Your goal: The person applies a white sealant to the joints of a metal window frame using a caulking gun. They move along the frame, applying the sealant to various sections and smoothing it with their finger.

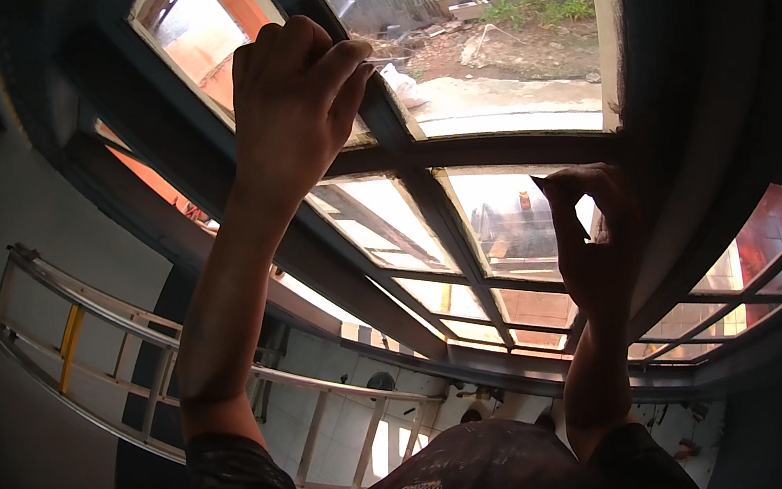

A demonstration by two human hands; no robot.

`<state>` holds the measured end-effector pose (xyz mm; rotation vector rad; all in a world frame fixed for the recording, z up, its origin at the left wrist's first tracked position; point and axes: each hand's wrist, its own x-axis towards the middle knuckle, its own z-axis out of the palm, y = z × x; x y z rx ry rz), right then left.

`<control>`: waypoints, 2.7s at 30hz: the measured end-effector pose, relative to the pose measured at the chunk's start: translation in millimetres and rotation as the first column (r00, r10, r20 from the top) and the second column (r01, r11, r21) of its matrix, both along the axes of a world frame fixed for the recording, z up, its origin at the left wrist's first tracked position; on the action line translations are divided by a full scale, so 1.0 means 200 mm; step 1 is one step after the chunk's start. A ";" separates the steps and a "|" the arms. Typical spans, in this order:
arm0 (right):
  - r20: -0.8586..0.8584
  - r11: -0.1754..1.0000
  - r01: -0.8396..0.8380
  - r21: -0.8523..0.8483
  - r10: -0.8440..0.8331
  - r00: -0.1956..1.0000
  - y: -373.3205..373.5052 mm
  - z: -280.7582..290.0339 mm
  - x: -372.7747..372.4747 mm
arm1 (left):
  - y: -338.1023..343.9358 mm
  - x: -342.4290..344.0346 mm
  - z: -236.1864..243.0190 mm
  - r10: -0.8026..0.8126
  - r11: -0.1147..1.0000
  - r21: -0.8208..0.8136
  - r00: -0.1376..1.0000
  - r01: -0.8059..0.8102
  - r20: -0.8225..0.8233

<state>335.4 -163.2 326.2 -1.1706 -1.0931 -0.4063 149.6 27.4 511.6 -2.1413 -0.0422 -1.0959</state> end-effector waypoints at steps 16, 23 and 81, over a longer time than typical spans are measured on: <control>0.011 0.986 -0.166 -0.011 0.166 0.986 -0.07 -0.21 0.14 | -0.08 0.05 0.11 0.422 0.756 0.612 0.887 -0.230 -0.187; 0.137 0.975 -0.211 0.077 0.199 0.970 -0.17 -0.07 0.10 | -0.05 0.10 0.07 0.260 0.814 0.558 0.960 -0.161 -0.103; 0.395 0.981 0.079 0.177 -0.145 0.907 0.36 0.58 -0.04 | 0.00 -0.04 -0.19 -0.066 0.988 -0.119 0.974 0.093 0.216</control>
